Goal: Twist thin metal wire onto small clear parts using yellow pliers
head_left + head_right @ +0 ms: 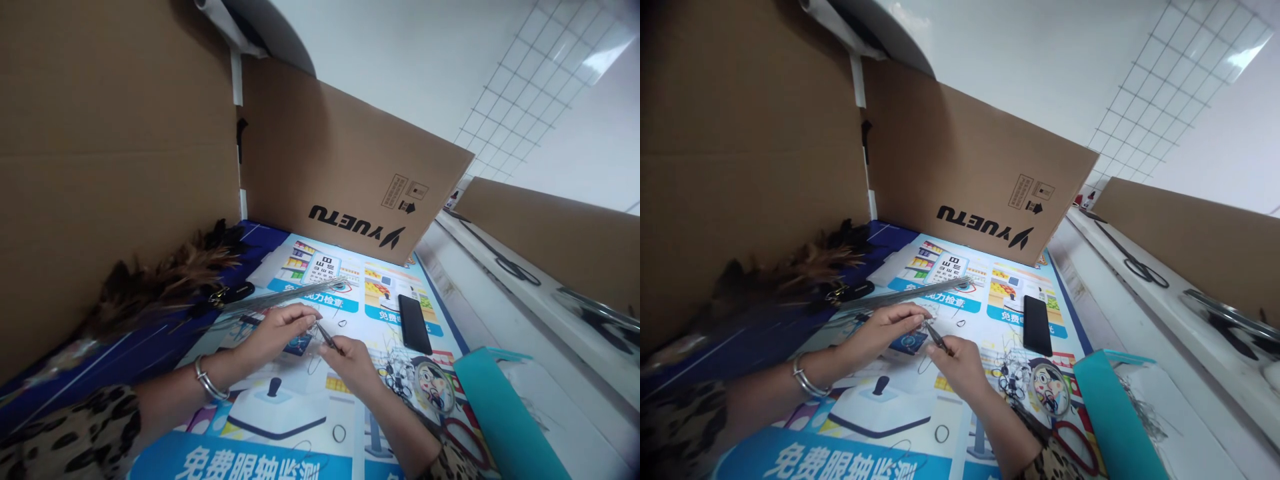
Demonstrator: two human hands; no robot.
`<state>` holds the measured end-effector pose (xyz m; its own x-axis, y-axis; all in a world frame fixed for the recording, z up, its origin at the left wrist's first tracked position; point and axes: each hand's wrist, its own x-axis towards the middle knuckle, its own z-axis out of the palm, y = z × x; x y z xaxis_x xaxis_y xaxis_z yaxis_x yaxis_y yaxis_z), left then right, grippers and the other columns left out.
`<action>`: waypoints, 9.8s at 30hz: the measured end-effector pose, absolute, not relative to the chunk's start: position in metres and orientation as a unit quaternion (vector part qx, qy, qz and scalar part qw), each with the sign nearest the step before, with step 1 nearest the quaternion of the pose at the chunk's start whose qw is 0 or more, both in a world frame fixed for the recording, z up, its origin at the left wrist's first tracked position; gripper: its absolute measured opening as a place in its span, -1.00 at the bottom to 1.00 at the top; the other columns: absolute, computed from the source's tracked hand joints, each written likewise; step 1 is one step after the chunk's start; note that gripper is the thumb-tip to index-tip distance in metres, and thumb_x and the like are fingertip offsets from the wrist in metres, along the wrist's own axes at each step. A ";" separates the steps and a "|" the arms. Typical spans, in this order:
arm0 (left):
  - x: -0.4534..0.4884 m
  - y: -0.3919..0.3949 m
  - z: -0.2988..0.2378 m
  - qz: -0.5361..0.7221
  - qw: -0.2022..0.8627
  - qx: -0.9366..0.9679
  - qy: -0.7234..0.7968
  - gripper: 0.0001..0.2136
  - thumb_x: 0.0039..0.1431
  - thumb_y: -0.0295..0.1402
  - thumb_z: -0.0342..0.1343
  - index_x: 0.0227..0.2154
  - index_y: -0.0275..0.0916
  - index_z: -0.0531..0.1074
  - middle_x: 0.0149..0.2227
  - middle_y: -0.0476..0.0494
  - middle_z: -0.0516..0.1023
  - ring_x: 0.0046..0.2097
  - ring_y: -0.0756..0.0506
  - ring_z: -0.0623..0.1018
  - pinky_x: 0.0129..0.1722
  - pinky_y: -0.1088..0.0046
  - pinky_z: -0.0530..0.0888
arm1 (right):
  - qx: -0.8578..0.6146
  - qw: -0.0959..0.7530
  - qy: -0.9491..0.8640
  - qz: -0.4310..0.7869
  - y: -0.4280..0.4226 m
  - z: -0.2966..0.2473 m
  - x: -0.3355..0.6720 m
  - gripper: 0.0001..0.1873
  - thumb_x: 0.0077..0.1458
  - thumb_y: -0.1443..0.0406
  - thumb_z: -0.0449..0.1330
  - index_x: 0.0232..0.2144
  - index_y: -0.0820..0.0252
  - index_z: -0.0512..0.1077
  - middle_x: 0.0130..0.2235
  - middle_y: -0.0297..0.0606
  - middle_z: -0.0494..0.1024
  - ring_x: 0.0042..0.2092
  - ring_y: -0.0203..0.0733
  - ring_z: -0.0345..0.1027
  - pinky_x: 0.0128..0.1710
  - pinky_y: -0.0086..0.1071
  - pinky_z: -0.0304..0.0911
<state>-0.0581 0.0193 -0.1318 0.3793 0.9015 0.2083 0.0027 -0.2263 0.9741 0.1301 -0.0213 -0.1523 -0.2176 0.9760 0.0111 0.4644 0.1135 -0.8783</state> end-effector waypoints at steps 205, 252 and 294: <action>-0.038 -0.003 -0.154 0.423 0.700 0.479 0.318 -0.82 -0.02 -0.46 0.09 -0.29 -0.27 0.31 -0.53 0.07 0.32 -0.55 0.09 0.30 -0.53 0.58 0.25 | -0.582 0.408 -0.614 0.344 -0.032 -0.153 0.107 -0.90 -0.03 0.30 0.05 -0.52 0.20 0.22 -0.56 -0.46 0.21 -0.51 -0.38 0.05 -0.53 -0.52 0.00; -0.043 0.007 -0.162 0.398 0.609 0.611 0.313 -0.82 0.09 -0.27 0.04 -0.49 -0.29 0.34 -0.54 0.01 0.35 -0.49 0.02 0.34 -0.48 0.54 0.27 | -0.560 0.379 -0.665 0.317 -0.031 -0.152 0.115 -0.84 -0.01 0.28 0.03 -0.57 0.18 0.15 -0.58 -0.49 0.08 -0.51 -0.39 -0.04 -0.54 -0.51 -0.09; -0.050 0.012 -0.146 0.424 0.588 0.619 0.302 -0.85 0.12 -0.30 0.00 -0.46 -0.28 0.31 -0.45 -0.02 0.36 -0.40 0.01 0.34 -0.41 0.51 0.27 | -0.552 0.245 -0.787 0.128 -0.022 -0.123 0.144 -0.76 0.09 0.18 0.06 -0.21 0.09 0.39 -0.29 -0.24 0.40 -0.22 -0.18 0.22 -0.25 -0.39 0.08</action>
